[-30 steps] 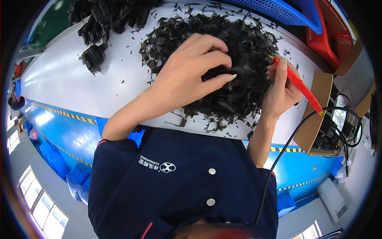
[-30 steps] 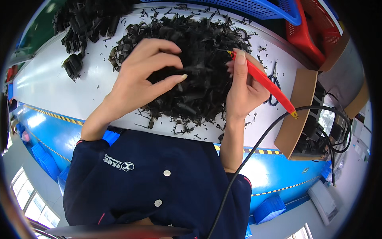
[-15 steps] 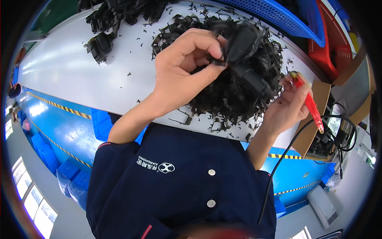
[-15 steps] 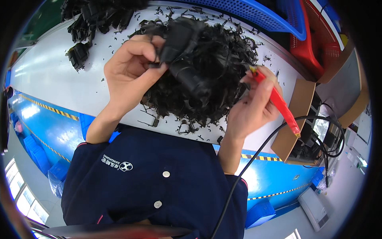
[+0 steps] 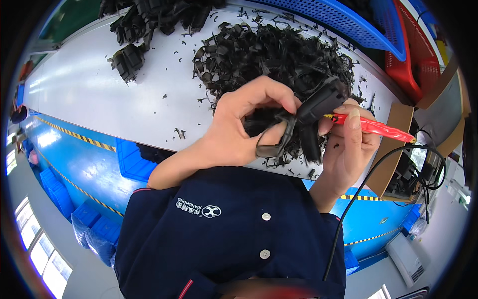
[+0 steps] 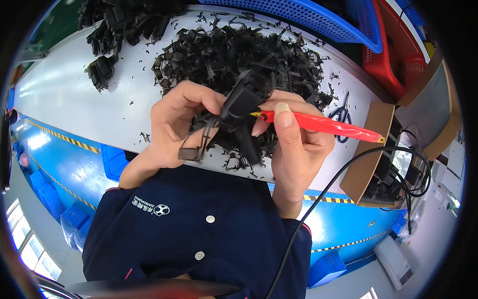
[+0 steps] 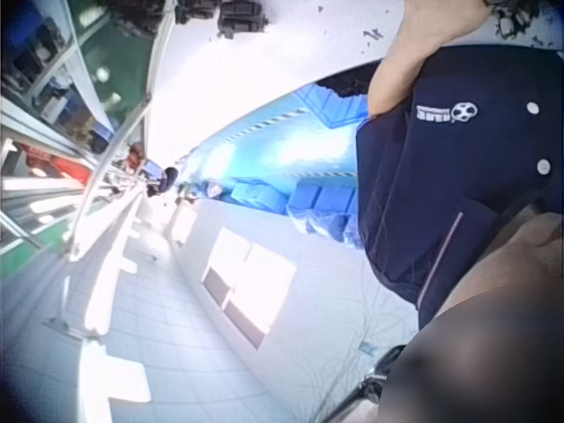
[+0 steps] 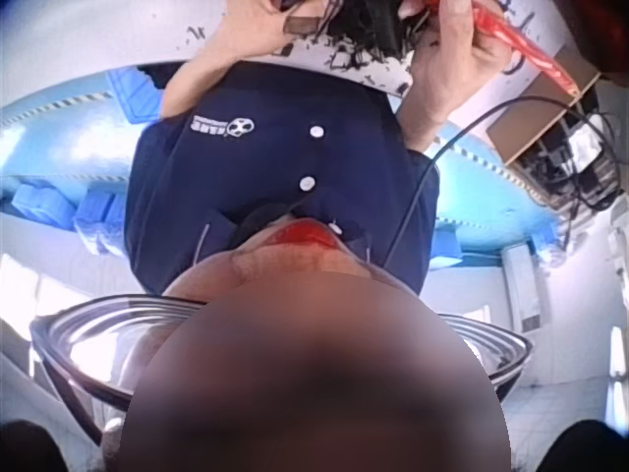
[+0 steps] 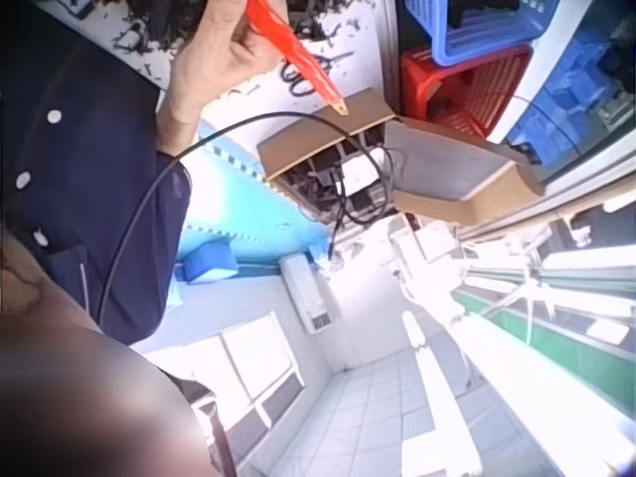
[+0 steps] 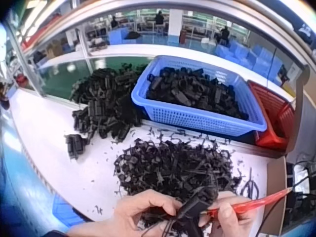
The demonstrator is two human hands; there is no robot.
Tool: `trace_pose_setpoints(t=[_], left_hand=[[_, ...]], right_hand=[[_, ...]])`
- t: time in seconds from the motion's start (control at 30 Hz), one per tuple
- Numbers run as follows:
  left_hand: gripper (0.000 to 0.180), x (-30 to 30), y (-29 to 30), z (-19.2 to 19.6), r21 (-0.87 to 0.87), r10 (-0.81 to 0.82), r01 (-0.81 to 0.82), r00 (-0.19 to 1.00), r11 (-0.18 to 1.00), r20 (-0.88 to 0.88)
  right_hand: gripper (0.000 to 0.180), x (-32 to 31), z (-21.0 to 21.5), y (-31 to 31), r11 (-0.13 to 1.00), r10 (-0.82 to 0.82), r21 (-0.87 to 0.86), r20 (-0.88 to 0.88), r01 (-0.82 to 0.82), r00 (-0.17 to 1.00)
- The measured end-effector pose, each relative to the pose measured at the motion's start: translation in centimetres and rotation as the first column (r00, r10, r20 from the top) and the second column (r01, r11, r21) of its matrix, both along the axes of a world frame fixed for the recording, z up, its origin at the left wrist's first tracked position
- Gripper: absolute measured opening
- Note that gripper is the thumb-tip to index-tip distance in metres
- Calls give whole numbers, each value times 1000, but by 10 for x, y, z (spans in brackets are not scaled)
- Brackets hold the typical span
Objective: The person processes and joins small black plastic components using a handheld heat tool on a factory production line.
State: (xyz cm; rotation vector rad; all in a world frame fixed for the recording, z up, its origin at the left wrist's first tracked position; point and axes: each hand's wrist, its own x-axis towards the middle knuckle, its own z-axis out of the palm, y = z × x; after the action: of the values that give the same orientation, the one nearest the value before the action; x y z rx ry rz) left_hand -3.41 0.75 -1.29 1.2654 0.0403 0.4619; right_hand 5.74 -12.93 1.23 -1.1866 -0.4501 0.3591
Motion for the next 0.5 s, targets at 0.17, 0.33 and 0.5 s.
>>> trace_pose_setpoints(t=[0.17, 0.33, 0.5], left_hand=[[39, -9, 45, 12, 406, -128, 186, 978, 895, -165], [44, 2, 28, 32, 787, 156, -76, 987, 612, -25], [30, 6, 5, 5, 597, 134, -141, 989, 790, 56]], right_hand=[[14, 6, -2, -4, 995, 48, -90, -37, -51, 998], [14, 4, -9, 5, 996, 57, -58, -67, -61, 996], [15, -4, -9, 9, 996, -6, -84, -129, -5, 992]])
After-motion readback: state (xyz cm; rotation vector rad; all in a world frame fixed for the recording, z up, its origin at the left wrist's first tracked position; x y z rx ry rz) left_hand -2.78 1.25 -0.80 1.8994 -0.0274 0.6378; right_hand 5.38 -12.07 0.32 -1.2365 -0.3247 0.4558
